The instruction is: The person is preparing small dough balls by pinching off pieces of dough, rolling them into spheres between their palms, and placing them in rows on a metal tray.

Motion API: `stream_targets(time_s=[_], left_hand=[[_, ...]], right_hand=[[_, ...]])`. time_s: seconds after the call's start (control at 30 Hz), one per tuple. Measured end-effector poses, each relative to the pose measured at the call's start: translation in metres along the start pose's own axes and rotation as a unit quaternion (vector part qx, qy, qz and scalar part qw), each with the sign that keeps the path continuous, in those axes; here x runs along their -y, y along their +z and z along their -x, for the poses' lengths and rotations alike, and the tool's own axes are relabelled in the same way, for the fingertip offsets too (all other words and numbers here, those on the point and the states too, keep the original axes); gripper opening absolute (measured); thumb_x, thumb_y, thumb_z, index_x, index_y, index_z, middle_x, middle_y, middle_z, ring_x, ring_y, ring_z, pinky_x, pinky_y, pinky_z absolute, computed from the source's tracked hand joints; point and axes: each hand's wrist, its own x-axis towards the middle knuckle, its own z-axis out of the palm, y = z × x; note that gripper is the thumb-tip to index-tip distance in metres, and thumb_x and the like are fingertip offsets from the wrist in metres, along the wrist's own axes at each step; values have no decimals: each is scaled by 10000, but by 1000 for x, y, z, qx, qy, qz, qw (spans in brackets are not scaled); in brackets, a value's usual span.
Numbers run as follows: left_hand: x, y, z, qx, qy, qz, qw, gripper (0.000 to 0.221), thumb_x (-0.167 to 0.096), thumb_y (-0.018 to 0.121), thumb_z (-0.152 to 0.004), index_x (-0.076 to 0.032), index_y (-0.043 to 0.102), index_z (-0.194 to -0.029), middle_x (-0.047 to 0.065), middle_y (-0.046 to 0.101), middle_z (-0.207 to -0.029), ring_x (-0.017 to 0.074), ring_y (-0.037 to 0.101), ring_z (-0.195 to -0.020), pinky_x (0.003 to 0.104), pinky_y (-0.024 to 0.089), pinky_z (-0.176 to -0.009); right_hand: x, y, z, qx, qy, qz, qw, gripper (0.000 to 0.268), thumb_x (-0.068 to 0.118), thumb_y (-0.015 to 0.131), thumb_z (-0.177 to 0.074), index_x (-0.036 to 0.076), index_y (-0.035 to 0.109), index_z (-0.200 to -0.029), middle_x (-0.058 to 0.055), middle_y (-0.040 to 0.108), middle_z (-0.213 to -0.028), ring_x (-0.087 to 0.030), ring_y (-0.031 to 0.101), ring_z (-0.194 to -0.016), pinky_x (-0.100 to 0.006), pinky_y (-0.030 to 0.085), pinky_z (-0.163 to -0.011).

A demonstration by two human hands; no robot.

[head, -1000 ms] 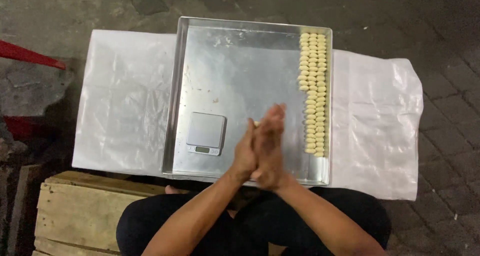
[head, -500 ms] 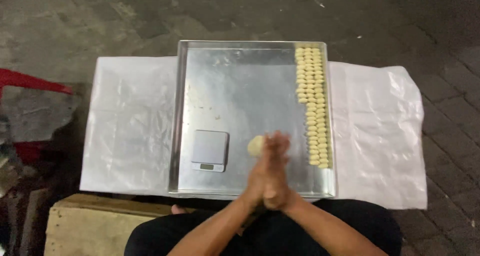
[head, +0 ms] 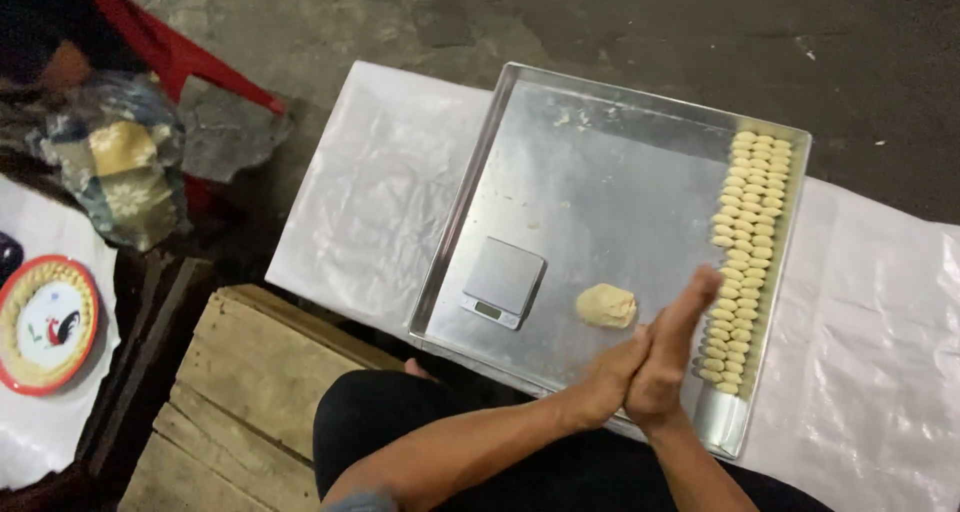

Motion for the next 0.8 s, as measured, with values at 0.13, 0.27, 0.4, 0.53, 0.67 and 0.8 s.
stream_targets(time_s=[0.13, 0.27, 0.4, 0.53, 0.67, 0.8], left_hand=[[-43, -14, 0, 38, 120, 118, 985, 701, -540, 112, -1072, -109, 235, -1610, 99, 222, -1697, 218, 165, -1591, 370, 129, -1305], [3, -4, -5, -58, -69, 11, 996, 832, -664, 107, -986, -133, 571, -1427, 126, 614, -1421, 233, 536, -1365, 375, 355, -1177], [-65, -6, 8, -23, -24, 65, 997, 691, -531, 231, -1138, 10, 518, -1457, 262, 477, -1523, 388, 404, -1472, 508, 241, -1281], [-47, -9, -3, -32, 0, 88, 996, 752, -604, 218, -1120, -15, 482, -1506, 208, 452, -1557, 311, 363, -1504, 467, 190, -1298], [-41, -3, 11, -16, -47, 37, 998, 790, -647, 228, -1086, -26, 467, -1512, 222, 438, -1566, 336, 363, -1504, 473, 166, -1310], [-75, -9, 5, -19, -11, 70, 997, 756, -567, 236, -1102, 36, 455, -1502, 275, 427, -1557, 413, 340, -1507, 520, 188, -1299]], right_hand=[[29, 12, -7, -10, -34, -49, 998, 843, 722, 44, -1089, 118, -41, -1671, -94, -148, -1749, -278, -190, -1640, -477, -93, -1376], [10, 12, 4, 15, -65, -24, 998, 875, 717, -69, -1076, 71, -11, -1663, -82, -89, -1752, -240, -120, -1642, -442, -88, -1370], [-27, -1, -6, -10, -70, 11, 997, 787, 487, 73, -1047, -2, -138, -1626, -94, -184, -1718, -338, 261, -1507, -427, 126, -1309], [-52, 21, 32, 7, -146, -61, 987, 901, 575, 172, -1040, -123, 15, -1588, -287, -51, -1691, -422, -101, -1566, -526, -43, -1283], [-28, 5, -3, -27, -72, -41, 996, 766, 320, 383, -1092, 62, -66, -1657, 11, -123, -1745, -150, -186, -1588, -582, -215, -1244], [-25, -1, -5, -26, -57, 46, 997, 997, 692, -65, -975, -66, -71, -1622, -197, -122, -1715, -303, -116, -1599, -424, -21, -1330]])
